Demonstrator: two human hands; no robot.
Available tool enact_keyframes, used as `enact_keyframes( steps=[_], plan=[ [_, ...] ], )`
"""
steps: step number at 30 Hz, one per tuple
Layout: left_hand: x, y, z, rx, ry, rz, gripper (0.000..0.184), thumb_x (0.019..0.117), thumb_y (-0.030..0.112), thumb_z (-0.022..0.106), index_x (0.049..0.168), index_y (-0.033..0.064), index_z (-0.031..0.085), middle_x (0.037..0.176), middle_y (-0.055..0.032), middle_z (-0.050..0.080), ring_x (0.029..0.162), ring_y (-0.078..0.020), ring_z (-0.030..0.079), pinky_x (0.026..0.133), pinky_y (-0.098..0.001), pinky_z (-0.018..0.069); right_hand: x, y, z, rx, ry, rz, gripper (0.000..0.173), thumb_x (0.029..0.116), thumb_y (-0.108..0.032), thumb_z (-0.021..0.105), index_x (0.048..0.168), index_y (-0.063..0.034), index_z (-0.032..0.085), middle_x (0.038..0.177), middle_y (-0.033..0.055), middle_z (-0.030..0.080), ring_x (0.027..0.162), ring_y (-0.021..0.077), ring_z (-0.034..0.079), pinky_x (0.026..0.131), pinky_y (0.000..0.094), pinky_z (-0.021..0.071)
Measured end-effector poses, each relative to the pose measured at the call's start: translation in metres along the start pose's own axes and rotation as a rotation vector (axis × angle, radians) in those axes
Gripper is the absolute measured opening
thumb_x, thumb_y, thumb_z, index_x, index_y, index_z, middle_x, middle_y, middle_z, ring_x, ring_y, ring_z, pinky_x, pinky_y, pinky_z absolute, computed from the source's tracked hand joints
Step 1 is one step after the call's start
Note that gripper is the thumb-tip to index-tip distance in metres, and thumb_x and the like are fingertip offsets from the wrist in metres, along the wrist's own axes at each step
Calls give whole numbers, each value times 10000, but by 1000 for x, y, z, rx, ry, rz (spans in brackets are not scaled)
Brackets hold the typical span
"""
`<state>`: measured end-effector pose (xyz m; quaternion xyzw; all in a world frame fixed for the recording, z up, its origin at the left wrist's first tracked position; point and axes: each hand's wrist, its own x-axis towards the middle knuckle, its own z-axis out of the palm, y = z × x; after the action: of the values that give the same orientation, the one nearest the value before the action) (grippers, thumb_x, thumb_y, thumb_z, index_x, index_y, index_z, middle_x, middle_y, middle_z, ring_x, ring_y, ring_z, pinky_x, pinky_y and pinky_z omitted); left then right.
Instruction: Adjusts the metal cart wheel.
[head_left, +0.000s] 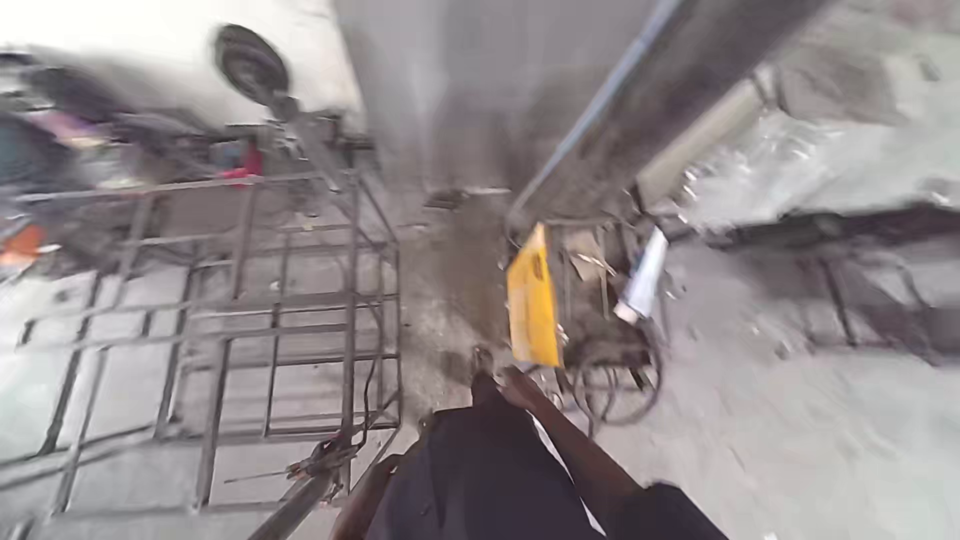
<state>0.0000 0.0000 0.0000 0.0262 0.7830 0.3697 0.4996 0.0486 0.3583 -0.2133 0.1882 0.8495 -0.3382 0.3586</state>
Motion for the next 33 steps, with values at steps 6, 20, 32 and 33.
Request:
enact_keyframes(
  steps=[6, 20, 32, 33],
  plan=[
    [78, 19, 1, -169, -100, 51, 294, 1073, 268, 519, 1293, 142, 669, 1206, -41, 708, 1081, -117, 671, 991, -372, 539, 52, 55, -63, -49, -41, -10, 464, 953, -266, 650, 1380, -93, 600, 1266, 202, 653, 1181, 369, 634, 1009, 566, 507],
    [173, 95, -65, -223, 189, 129, 406, 1028, 374, 591, 1338, 117, 635, 1085, -127, 713, 955, -230, 688, 910, -478, 555, 196, -98, -228, -338, -153, -268, 461, 1000, -331, 630, 1398, -103, 585, 1250, 187, 671, 1145, 351, 654, 1016, 572, 502],
    [351, 183, -283, 53, 283, -19, 471, 1030, 419, 571, 1402, 130, 587, 1169, -138, 721, 1104, -317, 692, 995, -600, 517, 354, -124, -377, -350, -112, -19, 480, 988, -302, 666, 1371, -20, 601, 1274, 258, 655, 1220, 422, 613, 1056, 624, 454],
    [360, 194, -299, 80, 275, -25, 474, 1027, 420, 570, 1403, 131, 583, 1171, -141, 721, 1114, -324, 689, 995, -611, 511, 361, -121, -390, -299, -80, 18, 473, 989, -278, 667, 1373, -11, 596, 1278, 266, 650, 1220, 428, 611, 1055, 623, 454]
  ],
)
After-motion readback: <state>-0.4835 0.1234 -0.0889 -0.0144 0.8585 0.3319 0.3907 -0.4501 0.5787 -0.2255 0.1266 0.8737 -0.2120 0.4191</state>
